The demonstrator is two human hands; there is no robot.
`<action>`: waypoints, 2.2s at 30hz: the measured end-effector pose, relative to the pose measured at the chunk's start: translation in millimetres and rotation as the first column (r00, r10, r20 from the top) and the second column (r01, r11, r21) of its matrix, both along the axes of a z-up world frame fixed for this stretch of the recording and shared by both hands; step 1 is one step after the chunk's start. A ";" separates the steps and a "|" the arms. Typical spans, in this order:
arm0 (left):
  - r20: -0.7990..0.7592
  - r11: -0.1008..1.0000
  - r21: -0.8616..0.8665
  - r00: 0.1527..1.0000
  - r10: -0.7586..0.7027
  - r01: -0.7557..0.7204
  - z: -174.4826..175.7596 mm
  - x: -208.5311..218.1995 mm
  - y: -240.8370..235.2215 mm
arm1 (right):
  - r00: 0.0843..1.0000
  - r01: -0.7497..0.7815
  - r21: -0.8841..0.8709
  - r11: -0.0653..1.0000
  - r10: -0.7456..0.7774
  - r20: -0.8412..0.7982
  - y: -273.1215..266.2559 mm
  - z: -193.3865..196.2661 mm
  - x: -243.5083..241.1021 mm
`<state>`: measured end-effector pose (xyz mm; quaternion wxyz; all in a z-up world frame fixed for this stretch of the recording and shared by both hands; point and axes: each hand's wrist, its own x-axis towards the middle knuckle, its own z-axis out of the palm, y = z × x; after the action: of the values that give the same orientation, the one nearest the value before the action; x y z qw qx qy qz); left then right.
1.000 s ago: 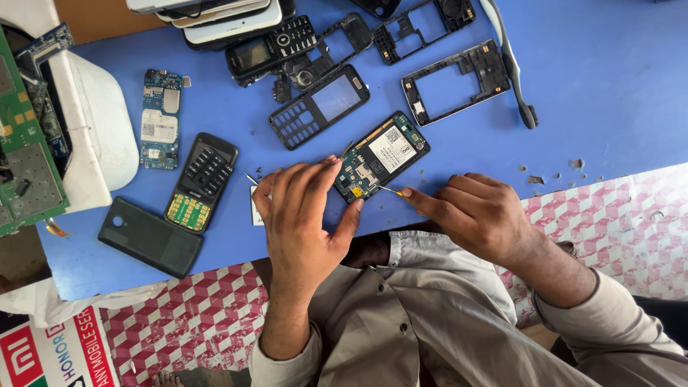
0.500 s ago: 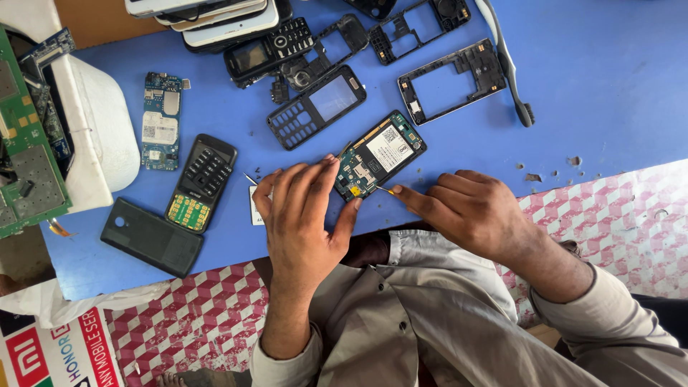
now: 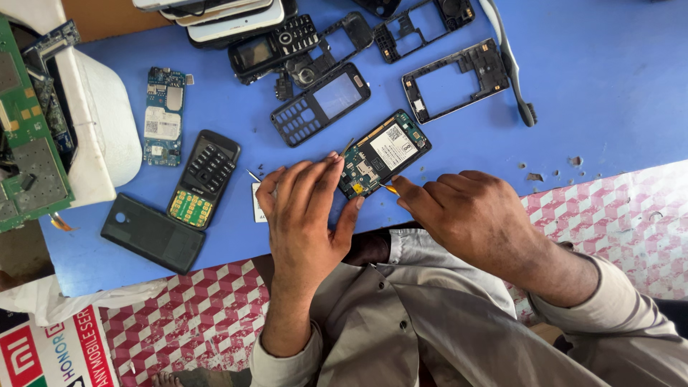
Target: The person uses a yellow-handled screwdriver to pry and separate components on a disassembled mobile phone motherboard. They lift a small circuit board from the main assembly and place it on the blue workbench.
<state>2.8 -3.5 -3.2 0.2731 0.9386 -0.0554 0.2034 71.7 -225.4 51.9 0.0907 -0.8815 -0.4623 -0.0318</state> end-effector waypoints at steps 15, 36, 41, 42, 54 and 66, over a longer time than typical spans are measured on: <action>-0.006 0.999 -0.026 1.000 0.029 -0.030 5.9 0.6 -1.2 | 0.999 -0.051 0.100 0.994 0.051 0.003 -4.1 2.3 7.5; 0.276 0.994 0.082 0.960 0.044 -0.070 4.0 2.2 -21.0 | 0.982 0.061 0.488 0.871 0.035 -0.186 -30.0 -37.8 33.4; 0.318 0.992 0.116 0.948 0.001 -0.040 7.4 -1.0 -24.3 | 0.985 0.036 0.490 0.871 0.053 -0.166 -29.6 -37.4 35.2; 0.327 0.992 0.125 0.945 -0.008 -0.035 6.9 -2.1 -24.9 | 0.986 0.027 0.494 0.869 0.060 -0.159 -29.6 -37.7 35.3; 0.416 0.997 -0.049 0.906 0.075 -0.059 -4.2 -6.7 -29.6 | 0.977 0.063 0.507 0.860 0.051 -0.207 -31.7 -39.3 34.5; 0.391 0.996 0.080 0.918 -0.060 0.031 1.5 -0.9 -20.1 | 0.968 0.134 0.448 0.884 -0.020 -0.250 -30.4 -40.7 34.6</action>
<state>1.9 -23.6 -1.7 0.2268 0.8864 -0.1384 0.3792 106.3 -255.8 11.3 0.3512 -0.8497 -0.3915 -0.0383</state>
